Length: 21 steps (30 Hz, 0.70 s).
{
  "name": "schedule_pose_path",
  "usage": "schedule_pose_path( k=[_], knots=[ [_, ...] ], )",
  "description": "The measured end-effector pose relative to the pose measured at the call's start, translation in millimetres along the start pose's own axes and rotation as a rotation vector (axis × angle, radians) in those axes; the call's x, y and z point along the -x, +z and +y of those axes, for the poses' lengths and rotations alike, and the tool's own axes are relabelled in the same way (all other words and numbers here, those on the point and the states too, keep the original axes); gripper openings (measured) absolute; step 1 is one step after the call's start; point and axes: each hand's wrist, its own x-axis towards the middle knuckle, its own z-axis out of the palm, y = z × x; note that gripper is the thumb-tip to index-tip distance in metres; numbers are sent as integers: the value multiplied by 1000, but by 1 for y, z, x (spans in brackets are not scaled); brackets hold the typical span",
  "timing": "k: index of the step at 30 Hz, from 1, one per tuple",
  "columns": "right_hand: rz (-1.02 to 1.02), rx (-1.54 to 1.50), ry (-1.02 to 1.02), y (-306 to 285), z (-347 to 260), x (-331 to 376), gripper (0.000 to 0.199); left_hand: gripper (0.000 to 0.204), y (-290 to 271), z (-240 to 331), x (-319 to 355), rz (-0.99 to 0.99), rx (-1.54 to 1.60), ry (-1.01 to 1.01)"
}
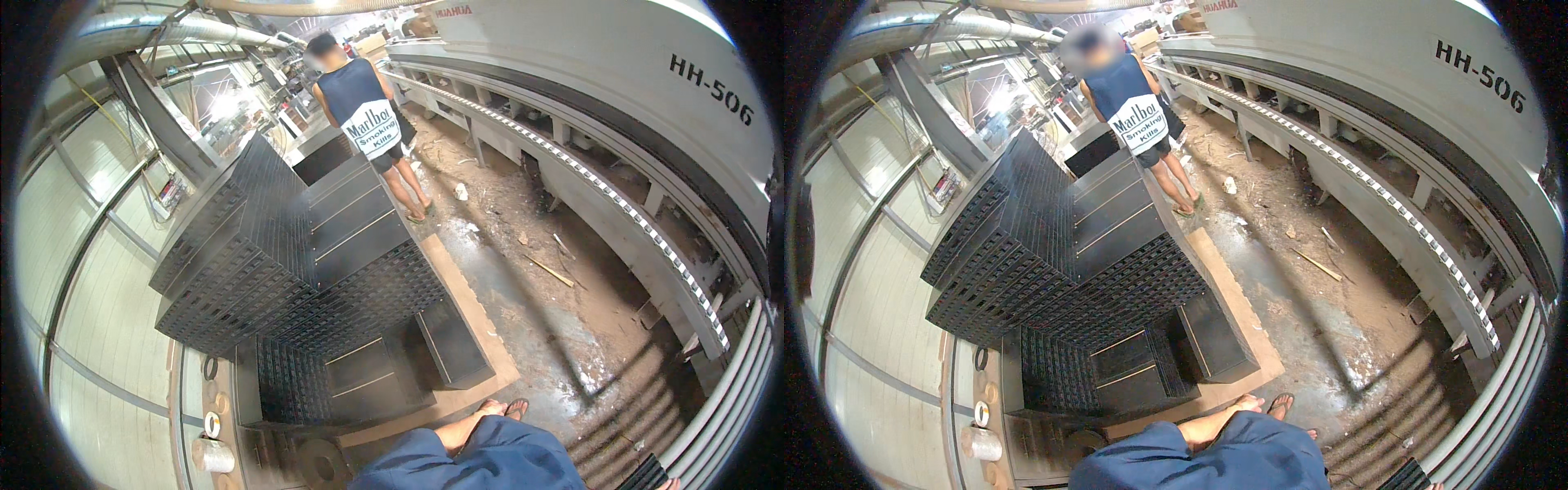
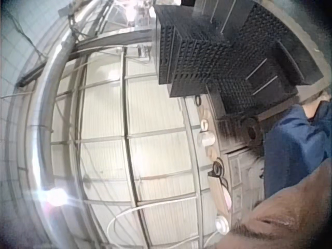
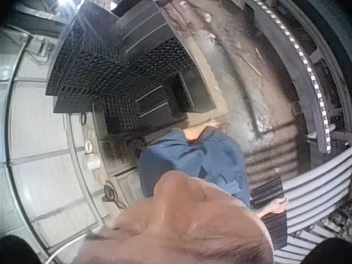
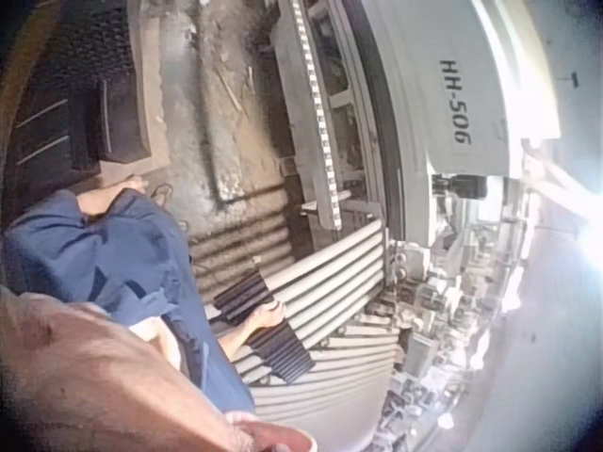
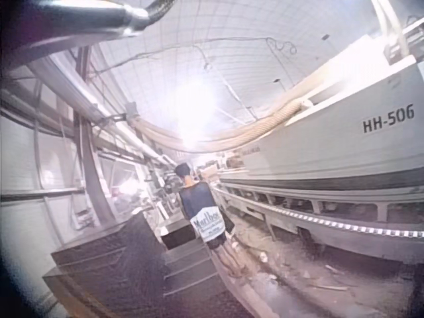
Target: The person repeatedly picks up black rectangular panels from a roller conveyor and stacks them onto a growing pile on the floor. The person handles the panels one at a time, placing them carefully to maintain alignment.
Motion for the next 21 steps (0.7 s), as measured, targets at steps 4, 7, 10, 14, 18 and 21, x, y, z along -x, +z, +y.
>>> schedule_pose_path(
  k=[4,7,10,14,18,21],
  knots=[
    [-24,-39,-21,5,-1,-5,28,58,-10,-18,-6,-62,-374,200],
    [-27,-47,-17,2,-6,-5,29,54,-6,-14,-9,-49,-433,213],
    [-25,-42,-7,-3,-8,-5,29,49,5,2,-7,35,-75,-37],
    [-35,-56,-9,-3,-9,-6,29,46,5,-5,-4,58,15,9],
    [-49,-46,3,-5,-11,-7,30,46,9,-9,-5,90,124,1],
    [-54,-42,23,-6,-16,-11,30,48,3,-14,-7,67,109,-9]
  ],
)
